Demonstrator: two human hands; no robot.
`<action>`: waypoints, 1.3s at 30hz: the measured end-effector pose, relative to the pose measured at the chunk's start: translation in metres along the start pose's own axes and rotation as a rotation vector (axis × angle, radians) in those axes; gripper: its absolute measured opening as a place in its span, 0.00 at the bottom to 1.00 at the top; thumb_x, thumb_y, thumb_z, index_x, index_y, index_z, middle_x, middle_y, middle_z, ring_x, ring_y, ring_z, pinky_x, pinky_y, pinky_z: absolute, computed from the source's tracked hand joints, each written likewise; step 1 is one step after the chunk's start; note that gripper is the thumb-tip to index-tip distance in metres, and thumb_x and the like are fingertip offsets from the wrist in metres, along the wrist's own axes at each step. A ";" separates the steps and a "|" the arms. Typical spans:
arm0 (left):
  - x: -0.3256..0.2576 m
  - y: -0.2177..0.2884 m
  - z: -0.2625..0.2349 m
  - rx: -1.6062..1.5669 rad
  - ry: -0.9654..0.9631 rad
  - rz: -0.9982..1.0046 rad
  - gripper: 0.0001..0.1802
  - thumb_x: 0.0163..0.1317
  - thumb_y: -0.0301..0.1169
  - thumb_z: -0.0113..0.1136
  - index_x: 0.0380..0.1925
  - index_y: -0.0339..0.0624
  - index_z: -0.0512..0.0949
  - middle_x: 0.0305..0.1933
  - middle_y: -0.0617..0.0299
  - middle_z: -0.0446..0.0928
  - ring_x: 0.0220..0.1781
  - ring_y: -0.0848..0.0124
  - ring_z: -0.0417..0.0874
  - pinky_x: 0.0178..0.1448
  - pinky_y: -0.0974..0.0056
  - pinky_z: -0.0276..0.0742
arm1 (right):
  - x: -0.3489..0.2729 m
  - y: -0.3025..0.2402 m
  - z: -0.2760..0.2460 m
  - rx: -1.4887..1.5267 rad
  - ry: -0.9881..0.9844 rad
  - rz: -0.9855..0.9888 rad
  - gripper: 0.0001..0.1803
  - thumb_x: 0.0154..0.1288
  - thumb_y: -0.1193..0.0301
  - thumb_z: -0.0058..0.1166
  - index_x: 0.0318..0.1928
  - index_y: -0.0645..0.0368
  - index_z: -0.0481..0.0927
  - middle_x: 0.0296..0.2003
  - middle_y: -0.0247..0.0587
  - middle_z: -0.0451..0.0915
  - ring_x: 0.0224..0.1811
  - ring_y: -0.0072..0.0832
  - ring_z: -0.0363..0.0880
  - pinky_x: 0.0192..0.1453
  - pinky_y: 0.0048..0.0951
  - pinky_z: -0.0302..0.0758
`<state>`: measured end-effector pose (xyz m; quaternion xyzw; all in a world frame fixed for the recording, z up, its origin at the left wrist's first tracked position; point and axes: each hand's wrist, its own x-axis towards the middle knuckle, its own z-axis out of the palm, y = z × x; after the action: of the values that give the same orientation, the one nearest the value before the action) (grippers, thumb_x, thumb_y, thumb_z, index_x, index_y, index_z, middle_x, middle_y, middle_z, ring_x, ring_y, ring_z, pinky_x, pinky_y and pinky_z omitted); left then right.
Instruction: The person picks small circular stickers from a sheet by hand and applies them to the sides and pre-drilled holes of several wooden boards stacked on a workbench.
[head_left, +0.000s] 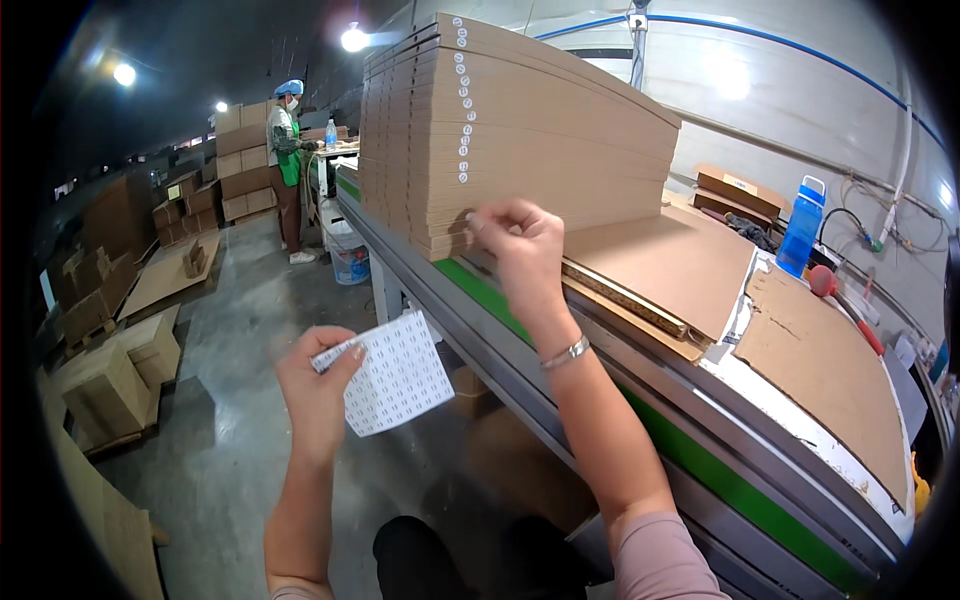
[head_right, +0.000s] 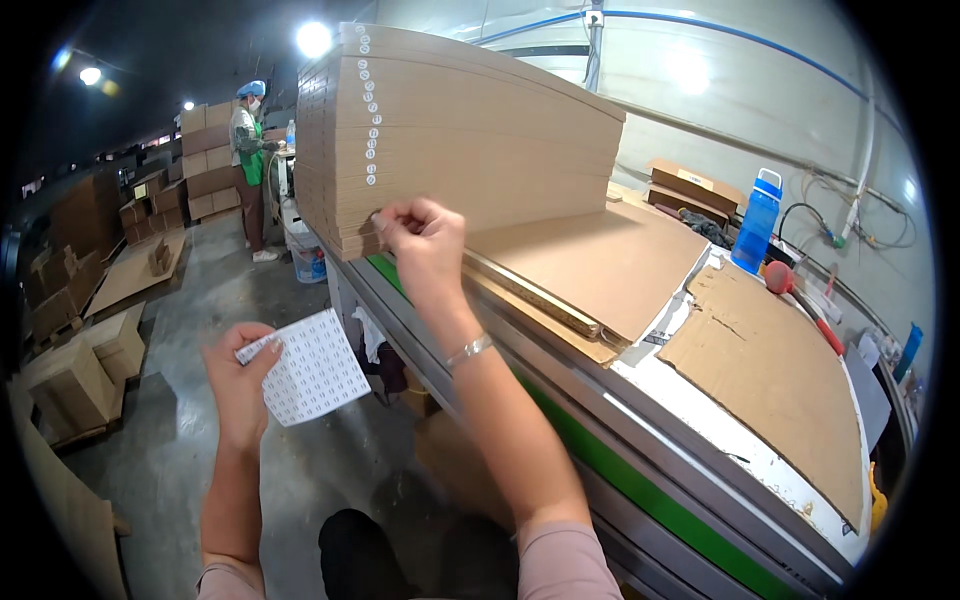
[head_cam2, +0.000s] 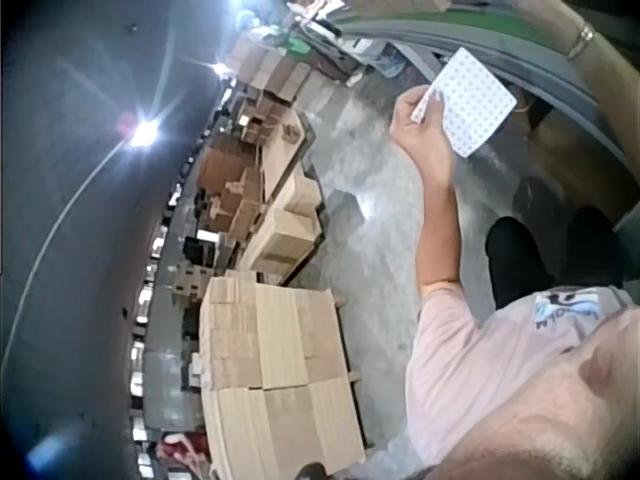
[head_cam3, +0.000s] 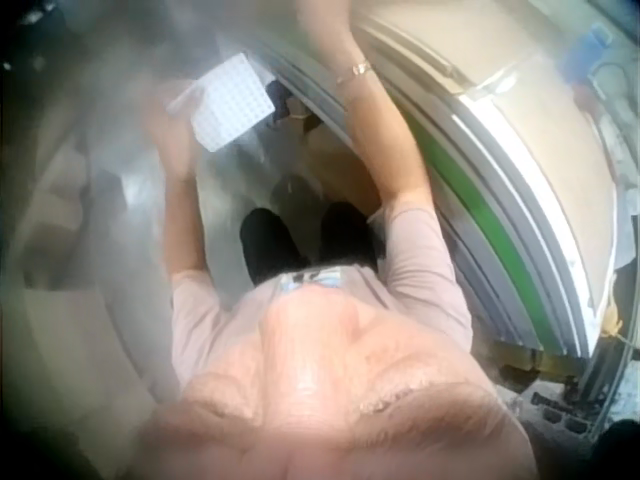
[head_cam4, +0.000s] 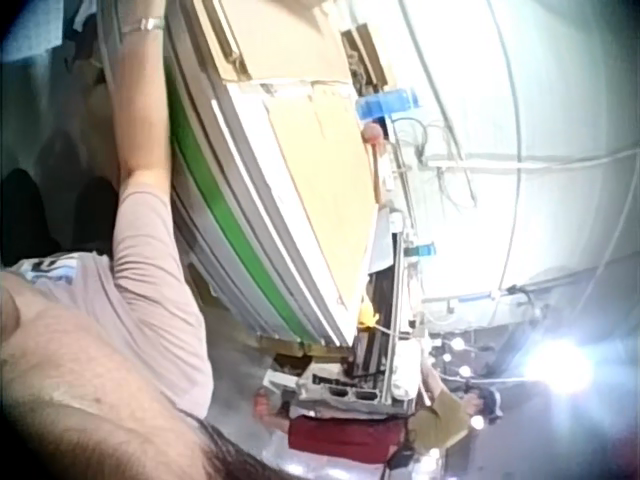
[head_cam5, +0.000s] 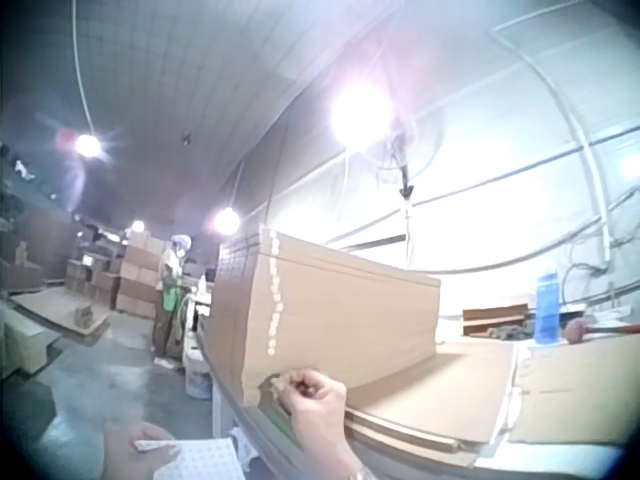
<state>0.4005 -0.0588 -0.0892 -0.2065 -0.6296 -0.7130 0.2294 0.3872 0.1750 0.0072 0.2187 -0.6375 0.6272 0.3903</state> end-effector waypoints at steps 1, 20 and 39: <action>-0.004 -0.002 -0.001 -0.007 -0.001 0.002 0.06 0.57 0.16 0.62 0.35 0.33 0.81 0.32 0.65 0.79 0.33 0.79 0.78 0.39 0.73 0.72 | 0.006 -0.001 -0.002 0.012 0.077 0.042 0.02 0.60 0.80 0.63 0.32 0.67 0.83 0.28 0.36 0.82 0.29 0.19 0.78 0.35 0.21 0.74; -0.053 -0.062 -0.040 -0.122 -0.056 -0.219 0.04 0.59 0.15 0.62 0.33 0.34 0.79 0.30 0.66 0.79 0.31 0.80 0.77 0.37 0.72 0.72 | 0.026 -0.008 0.009 0.007 0.100 0.055 0.01 0.58 0.82 0.63 0.31 0.68 0.85 0.25 0.33 0.81 0.26 0.17 0.73 0.31 0.21 0.69; -0.054 -0.050 -0.029 -0.147 -0.056 -0.241 0.04 0.59 0.17 0.63 0.34 0.34 0.80 0.32 0.66 0.79 0.34 0.79 0.78 0.40 0.72 0.74 | 0.021 -0.006 -0.003 0.230 0.271 0.219 0.06 0.57 0.79 0.66 0.34 0.69 0.84 0.23 0.37 0.80 0.23 0.18 0.75 0.27 0.21 0.73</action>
<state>0.4146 -0.0793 -0.1639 -0.1654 -0.6019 -0.7737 0.1087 0.3803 0.1818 0.0272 0.1047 -0.5234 0.7582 0.3744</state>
